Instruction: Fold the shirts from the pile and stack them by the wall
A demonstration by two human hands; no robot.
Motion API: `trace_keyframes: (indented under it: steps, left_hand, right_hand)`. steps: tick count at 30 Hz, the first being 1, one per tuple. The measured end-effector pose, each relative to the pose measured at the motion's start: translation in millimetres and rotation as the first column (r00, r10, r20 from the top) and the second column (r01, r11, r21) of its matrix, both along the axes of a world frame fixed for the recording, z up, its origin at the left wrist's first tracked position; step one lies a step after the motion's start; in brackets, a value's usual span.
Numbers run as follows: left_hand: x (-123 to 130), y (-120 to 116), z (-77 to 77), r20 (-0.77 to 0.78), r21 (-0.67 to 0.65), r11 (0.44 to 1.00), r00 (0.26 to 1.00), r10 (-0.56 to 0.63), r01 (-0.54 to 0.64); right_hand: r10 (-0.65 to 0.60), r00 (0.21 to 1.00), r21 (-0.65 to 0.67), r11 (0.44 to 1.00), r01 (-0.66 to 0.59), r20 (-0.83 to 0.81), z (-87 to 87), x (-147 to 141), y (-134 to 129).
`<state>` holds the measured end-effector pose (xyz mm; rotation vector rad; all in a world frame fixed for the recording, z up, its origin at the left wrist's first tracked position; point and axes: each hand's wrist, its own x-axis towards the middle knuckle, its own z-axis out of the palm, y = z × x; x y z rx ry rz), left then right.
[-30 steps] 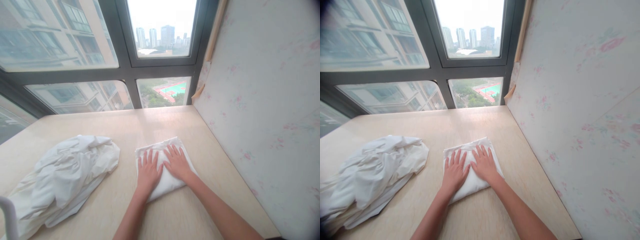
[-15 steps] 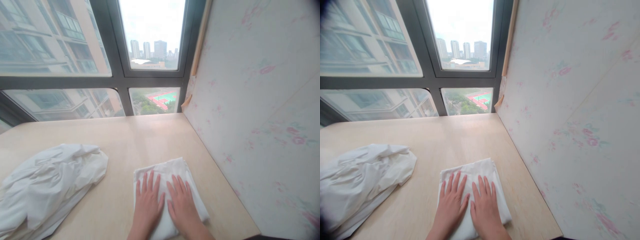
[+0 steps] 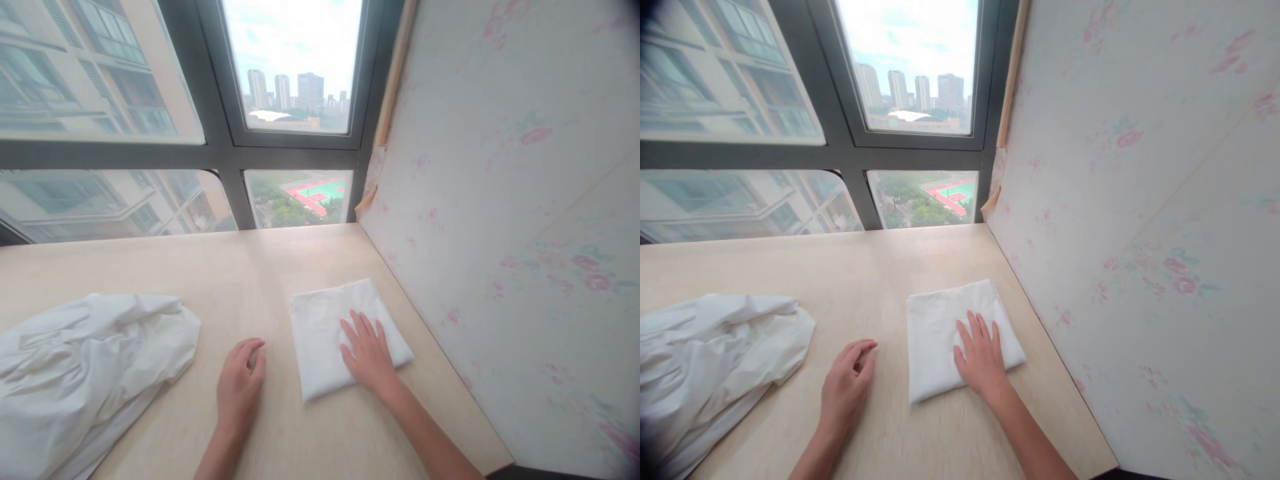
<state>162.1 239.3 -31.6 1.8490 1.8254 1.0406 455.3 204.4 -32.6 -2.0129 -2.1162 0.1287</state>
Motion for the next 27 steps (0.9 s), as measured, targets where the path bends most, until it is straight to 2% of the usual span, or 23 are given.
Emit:
trace_keyframes:
  steps: [2,7,13,20,27]
  left_hand:
    - [2,-1,-1.9,0.017,0.013,0.999,0.999,-0.039,0.039]
    - [0,-3,-5.0,0.065,0.008,1.000,0.997,-0.031,0.030]
    - [0,-4,-5.5,0.063,0.025,0.999,0.997,-0.034,0.033]
    - [1,-6,-6.3,0.061,0.033,0.999,0.998,-0.026,0.024]
    - [4,-9,-3.9,0.044,0.007,0.999,0.999,-0.032,0.032]
  right_hand:
    - [-0.014,1.000,-0.016,1.000,0.014,0.027,1.0,16,30]
    - [-0.056,0.994,-0.107,0.992,0.066,0.090,6.3,50,97]
    - [-0.051,0.992,-0.204,0.976,0.074,0.114,13.1,71,158]
    - [-0.047,0.991,-0.279,0.957,0.082,0.128,15.9,82,202]
    - [-0.031,0.989,-0.305,0.949,0.075,0.147,12.8,87,220]
